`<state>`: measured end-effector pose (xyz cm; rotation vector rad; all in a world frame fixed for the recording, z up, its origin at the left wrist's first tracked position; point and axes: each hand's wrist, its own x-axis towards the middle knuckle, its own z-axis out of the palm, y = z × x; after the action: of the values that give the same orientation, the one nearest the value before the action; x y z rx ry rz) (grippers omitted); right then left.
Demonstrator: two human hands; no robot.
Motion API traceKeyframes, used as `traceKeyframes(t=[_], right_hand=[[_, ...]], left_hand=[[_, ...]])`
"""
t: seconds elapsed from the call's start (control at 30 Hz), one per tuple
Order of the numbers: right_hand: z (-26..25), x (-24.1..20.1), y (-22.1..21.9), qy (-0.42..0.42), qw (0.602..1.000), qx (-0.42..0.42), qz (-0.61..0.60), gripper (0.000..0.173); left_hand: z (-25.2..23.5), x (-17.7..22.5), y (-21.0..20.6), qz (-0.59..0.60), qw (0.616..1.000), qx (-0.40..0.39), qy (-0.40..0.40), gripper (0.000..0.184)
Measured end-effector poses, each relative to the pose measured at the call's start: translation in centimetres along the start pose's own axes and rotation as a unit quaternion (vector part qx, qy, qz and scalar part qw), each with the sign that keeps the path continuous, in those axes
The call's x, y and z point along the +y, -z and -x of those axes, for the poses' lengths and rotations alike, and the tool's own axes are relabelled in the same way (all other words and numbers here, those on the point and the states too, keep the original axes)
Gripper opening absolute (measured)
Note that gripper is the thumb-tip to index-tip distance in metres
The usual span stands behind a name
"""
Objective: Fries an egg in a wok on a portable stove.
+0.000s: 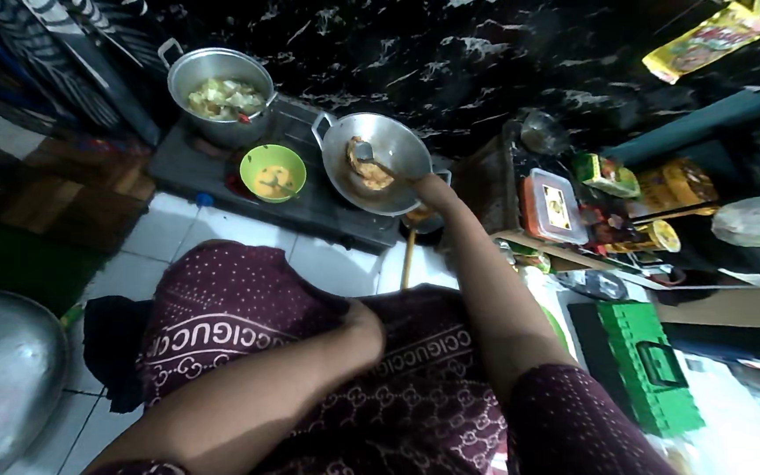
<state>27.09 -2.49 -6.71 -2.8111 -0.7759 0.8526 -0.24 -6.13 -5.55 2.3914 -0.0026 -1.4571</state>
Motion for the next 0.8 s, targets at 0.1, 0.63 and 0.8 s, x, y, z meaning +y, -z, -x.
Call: traceKeyframes(t=[0.1,0.63,0.8], right_hand=[[1.1,0.7,1.3,-0.001,0.999,-0.005,0.047,0.041],[2.5,2.0,-0.9,0.001,0.987,-0.067,0.143,0.032],[4.5,0.1,1.3,-0.031,0.994,-0.008,0.103,0.037]], left_hand=[[1.2,0.4,0.8,-0.018,1.000,0.001,-0.015,0.030],[0.2,0.5,-0.9,0.018,0.998,0.063,0.024,0.026],[1.0,0.2,0.2,-0.018,1.000,0.021,-0.010,0.029]])
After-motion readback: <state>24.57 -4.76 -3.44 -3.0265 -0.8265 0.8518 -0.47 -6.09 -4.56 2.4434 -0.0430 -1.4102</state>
